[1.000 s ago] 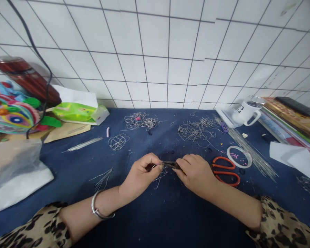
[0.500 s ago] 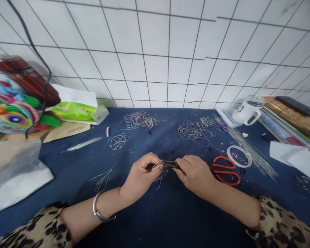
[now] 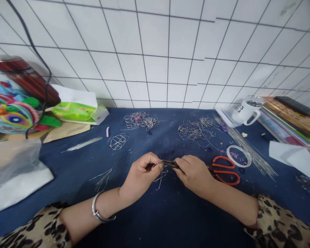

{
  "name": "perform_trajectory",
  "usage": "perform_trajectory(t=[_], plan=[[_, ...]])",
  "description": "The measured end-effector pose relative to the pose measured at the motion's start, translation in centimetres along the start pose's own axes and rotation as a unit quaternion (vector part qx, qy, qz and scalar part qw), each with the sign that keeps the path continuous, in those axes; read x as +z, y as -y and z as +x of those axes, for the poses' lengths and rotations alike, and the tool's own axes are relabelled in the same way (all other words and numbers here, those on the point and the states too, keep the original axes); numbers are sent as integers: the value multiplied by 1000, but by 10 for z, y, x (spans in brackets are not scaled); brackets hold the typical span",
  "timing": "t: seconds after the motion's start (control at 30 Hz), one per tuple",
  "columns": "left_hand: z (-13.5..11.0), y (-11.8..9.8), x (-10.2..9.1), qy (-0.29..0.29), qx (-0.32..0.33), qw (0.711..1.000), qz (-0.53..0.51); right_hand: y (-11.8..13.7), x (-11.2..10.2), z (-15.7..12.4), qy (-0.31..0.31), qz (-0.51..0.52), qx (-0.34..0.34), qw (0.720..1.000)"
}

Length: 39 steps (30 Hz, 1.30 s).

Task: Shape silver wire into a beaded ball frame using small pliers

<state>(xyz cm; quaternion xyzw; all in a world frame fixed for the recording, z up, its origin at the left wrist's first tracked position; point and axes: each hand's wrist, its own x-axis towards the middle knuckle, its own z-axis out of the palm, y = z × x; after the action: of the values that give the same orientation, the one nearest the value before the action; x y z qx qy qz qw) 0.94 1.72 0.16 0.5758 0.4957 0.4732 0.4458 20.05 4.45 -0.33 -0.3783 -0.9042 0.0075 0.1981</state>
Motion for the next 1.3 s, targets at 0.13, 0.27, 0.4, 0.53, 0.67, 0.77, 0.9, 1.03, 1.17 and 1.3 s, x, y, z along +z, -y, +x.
perform_trajectory(t=[0.13,0.27,0.4,0.53,0.67,0.77,0.9,1.03,1.17,1.3], plan=[[0,0,0,2,-2,1000,1,0,0,1,-3,4,-3,1000],[1,1,-1,8,-5,1000,-4,-1,0,1,-2,15,-6,1000],[1,2,-2,15,-5,1000,-22,-2,0,1,-1,29,-10,1000],[1,2,-2,24,-13,999,-40,-4,0,1,6,52,-10,999],[2,2,-4,45,-6,998,-49,-3,-4,1,20,72,-5,997],[3,5,-5,55,-3,996,-67,-2,-7,1,32,82,10,996],[5,11,-6,45,-18,996,-79,-2,-10,2,40,89,32,995],[7,14,-6,38,-19,995,-90,-5,-11,4,46,80,53,994],[7,13,-7,43,-7,996,-83,-5,-14,5,35,68,47,996],[8,13,-7,47,-5,996,-74,-4,-16,5,27,49,35,998]])
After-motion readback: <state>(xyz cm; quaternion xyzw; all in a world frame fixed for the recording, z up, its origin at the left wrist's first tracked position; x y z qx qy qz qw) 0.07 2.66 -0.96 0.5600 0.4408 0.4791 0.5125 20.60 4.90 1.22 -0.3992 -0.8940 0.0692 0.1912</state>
